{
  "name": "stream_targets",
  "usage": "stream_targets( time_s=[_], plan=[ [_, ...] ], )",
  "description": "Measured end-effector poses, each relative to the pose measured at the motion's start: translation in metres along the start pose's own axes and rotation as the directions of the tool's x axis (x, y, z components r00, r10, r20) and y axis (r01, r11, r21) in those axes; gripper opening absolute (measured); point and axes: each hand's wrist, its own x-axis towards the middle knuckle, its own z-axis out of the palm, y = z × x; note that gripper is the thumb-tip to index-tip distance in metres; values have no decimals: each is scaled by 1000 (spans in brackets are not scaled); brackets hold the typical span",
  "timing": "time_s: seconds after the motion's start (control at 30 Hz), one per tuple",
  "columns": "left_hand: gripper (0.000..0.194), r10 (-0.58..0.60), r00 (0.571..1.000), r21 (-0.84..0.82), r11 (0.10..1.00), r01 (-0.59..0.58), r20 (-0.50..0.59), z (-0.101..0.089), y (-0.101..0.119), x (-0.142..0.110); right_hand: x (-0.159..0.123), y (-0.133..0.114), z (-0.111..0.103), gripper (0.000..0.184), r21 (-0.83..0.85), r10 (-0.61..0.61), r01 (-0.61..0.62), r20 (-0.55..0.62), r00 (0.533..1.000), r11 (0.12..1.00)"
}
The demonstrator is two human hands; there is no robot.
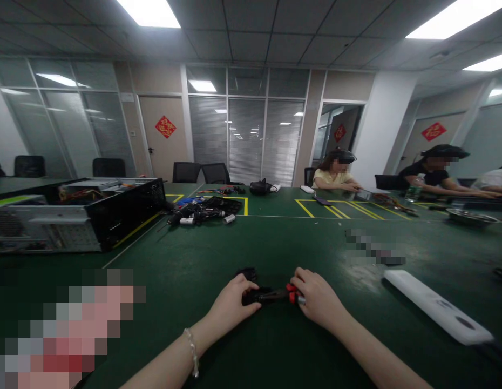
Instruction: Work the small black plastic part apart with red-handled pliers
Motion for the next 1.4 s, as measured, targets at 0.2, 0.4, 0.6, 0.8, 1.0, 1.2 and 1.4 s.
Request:
stream_targets(
  time_s=[0.2, 0.4, 0.6, 0.8, 1.0, 1.2, 1.4],
  plan=[
    [32, -27, 999, 1, 1000, 27, 28, -2, 2, 0, -1, -1, -1, 24, 15, 10, -10, 9, 1000, 1000],
    [32, -22, 999, -5, 1000, 22, 27, -2, 0, 1, -1, -3, -6, 24, 28, 32, -33, 49, 998, 999],
    [33, 15, 999, -3, 1000, -15, 30, -2, -1, 2, -1, -3, -6, 24, 17, 29, -30, 53, 998, 999],
    [35, 10, 999, 13, 1000, -11, 37, -2, 0, 2, 0, -2, -6, 23, -19, -5, 6, 34, 999, 1000],
    [33, 61, 998, 7, 998, -61, 30, -1, -1, 1, -2, -2, -7, 23, -47, -22, 23, 30, 999, 999],
    [34, 66, 998, -3, 998, -66, 22, -1, 1, -2, -2, -2, -8, 24, -56, -29, 30, 20, 999, 998],
    [33, 84, 996, 16, 996, -84, 12, 1, -1, -3, -3, -3, -8, 24, -16, -4, 5, 33, 999, 1000]
  ],
)
